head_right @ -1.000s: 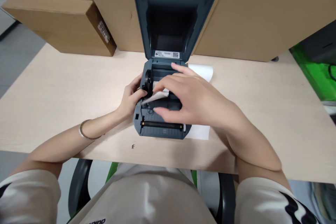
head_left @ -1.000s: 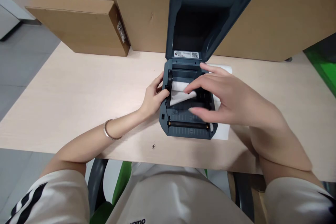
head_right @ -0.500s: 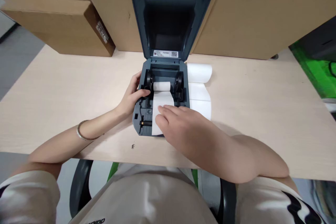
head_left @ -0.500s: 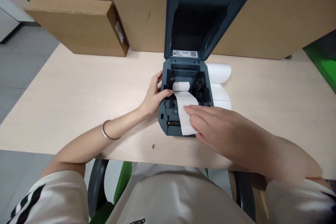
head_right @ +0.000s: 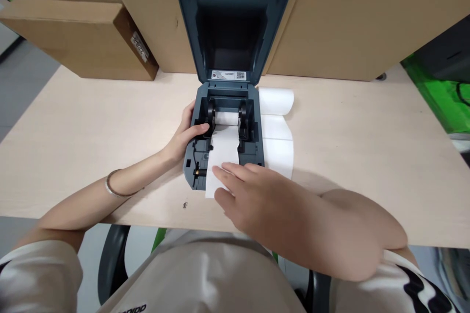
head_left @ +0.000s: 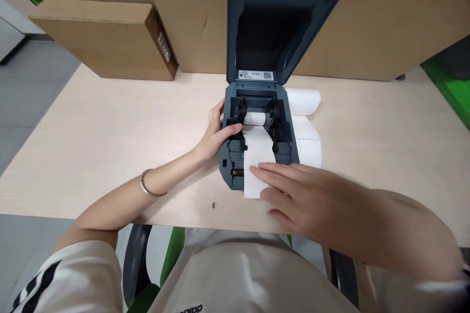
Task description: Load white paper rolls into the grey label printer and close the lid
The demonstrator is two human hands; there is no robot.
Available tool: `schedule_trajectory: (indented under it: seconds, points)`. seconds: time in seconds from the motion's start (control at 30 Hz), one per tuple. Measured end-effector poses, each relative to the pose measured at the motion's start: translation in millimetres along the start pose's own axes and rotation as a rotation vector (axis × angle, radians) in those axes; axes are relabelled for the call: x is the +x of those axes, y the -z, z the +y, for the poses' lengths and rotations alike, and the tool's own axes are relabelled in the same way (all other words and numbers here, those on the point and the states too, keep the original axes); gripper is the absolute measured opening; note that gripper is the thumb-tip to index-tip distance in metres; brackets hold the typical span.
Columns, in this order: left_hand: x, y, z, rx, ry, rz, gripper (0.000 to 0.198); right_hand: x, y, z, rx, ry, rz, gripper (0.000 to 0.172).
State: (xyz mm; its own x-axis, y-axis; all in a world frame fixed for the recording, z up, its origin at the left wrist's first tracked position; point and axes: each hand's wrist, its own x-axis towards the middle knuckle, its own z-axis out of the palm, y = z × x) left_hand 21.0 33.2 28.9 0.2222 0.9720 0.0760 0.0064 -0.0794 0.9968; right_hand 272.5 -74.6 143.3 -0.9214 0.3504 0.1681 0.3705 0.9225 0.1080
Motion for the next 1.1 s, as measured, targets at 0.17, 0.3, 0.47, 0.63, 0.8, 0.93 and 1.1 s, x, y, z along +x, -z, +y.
schedule_trajectory:
  seconds: [0.17, 0.3, 0.47, 0.63, 0.8, 0.93, 1.1]
  points:
    - [1, 0.4, -2, 0.006, -0.019, 0.007, 0.08, -4, 30, 13, 0.215, 0.0, -0.081, 0.029]
    - [1, 0.9, -3, 0.019, -0.027, 0.005, 0.082, -1, 39, 17, 0.038, -0.112, -0.041, 0.044]
    - [1, 1.9, -3, 0.044, -0.041, 0.0, 0.08, -11, 14, 3, -0.166, -0.294, -0.075, 0.028]
    - [4, 5.7, -4, 0.101, -0.071, -0.011, 0.078, -12, 3, -8, -0.264, -0.278, -0.122, 0.013]
    - [7, 9.4, 0, 0.205, -0.111, 0.008, 0.072, -10, 4, -11, -0.275, -0.26, -0.117, 0.013]
    - [9, 9.9, 7, 0.278, -0.124, -0.009, 0.071, -13, 1, -15, -0.284, -0.226, -0.095, 0.007]
    - [7, 9.0, 8, 0.234, -0.103, 0.0, 0.07, -12, 6, -14, -0.256, -0.215, -0.116, 0.012]
